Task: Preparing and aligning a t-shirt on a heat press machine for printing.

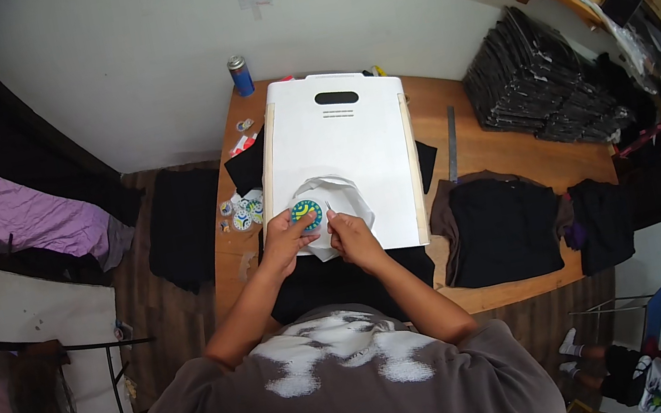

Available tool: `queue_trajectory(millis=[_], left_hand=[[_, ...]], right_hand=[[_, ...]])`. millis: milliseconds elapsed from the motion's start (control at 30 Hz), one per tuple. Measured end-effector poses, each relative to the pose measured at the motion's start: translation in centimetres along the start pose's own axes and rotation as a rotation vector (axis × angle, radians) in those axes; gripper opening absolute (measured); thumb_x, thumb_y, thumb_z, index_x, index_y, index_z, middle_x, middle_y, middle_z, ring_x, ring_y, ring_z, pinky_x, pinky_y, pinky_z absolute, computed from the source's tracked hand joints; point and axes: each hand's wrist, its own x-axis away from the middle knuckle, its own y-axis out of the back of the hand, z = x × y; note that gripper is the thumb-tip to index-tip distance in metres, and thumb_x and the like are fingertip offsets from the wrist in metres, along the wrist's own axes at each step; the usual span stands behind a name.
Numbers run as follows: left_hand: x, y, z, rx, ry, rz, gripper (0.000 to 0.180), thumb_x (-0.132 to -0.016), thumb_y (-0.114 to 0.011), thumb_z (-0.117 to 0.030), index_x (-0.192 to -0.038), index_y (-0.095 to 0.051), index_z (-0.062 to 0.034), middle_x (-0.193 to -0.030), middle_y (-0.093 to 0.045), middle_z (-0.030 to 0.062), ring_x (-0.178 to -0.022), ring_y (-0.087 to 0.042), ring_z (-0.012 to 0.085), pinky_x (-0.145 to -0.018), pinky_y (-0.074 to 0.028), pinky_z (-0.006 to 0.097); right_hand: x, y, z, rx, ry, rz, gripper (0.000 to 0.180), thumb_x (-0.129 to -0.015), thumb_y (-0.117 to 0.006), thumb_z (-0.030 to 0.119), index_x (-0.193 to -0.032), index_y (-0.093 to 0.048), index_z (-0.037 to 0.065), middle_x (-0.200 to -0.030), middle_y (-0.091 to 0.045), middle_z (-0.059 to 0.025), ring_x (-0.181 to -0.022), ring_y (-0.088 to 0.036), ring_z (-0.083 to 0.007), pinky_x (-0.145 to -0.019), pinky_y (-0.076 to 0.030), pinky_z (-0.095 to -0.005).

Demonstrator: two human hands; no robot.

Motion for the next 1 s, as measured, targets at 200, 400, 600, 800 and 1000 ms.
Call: queue_trajectory(millis=[200,400,600,800,1000], left_hand=[[0.1,0.1,0.2,-0.018,0.01,0.019,0.03,-0.097,-0.074,-0.017,-0.122,-0.065,-0.0029,-0.107,-0.072,0.0044,-0.091,-0.071,0.0122,-0.076,-0.061,0.027],[0.0,0.2,0.3,-0.023,0.021,0.024,0.03,-0.097,-0.074,-0.016,-0.123,-0.065,-0.003,-0.107,-0.073,0.004,-0.091,-0.071,0.0116,-0.076,-0.061,0.027],[-0.1,0.2,0.6,-0.004,0.03,0.02,0.029,-0.096,-0.076,-0.017,-0.119,-0.065,-0.0029,-0.105,-0.072,0.0047,-0.089,-0.071,0.0125,-0.074,-0.061,0.027],[0.0,0.6,0.6,-0.009,0.045,-0.017,0.03,-0.097,-0.074,-0.016,-0.122,-0.064,-0.0023,-0.107,-0.071,0.0039,-0.091,-0.07,0.0127,-0.078,-0.06,0.029],[0.0,0.6,0.4,-0.014,0.034,0.003,0.031,-0.098,-0.074,-0.017,-0.122,-0.063,-0.0017,-0.107,-0.071,0.0045,-0.09,-0.07,0.0126,-0.079,-0.06,0.029]], right_hand=[[-0.1,0.0,0.3,-0.005,-0.034,0.031,0.043,-0.109,-0.047,0.051,-0.09,-0.051,0.013,-0.057,-0.043,0.0025,-0.04,-0.031,-0.0068,-0.038,-0.025,-0.0242],[-0.1,0.0,0.3,-0.008,-0.044,0.024,0.044,-0.109,-0.047,0.052,-0.088,-0.05,0.013,-0.056,-0.042,0.0028,-0.04,-0.03,-0.0068,-0.038,-0.025,-0.0243],[-0.3,0.5,0.0,-0.043,-0.069,0.035,0.043,-0.109,-0.047,0.051,-0.087,-0.049,0.014,-0.056,-0.041,0.003,-0.04,-0.03,-0.0071,-0.038,-0.024,-0.0243],[0.1,1.0,0.4,-0.066,-0.104,0.024,0.042,-0.11,-0.046,0.05,-0.087,-0.049,0.014,-0.056,-0.041,0.0033,-0.04,-0.029,-0.0074,-0.039,-0.023,-0.025],[0.3,0.7,0.9,-0.008,-0.108,0.044,0.043,-0.109,-0.047,0.051,-0.087,-0.05,0.014,-0.055,-0.04,0.0039,-0.041,-0.029,-0.007,-0.039,-0.023,-0.0246]])
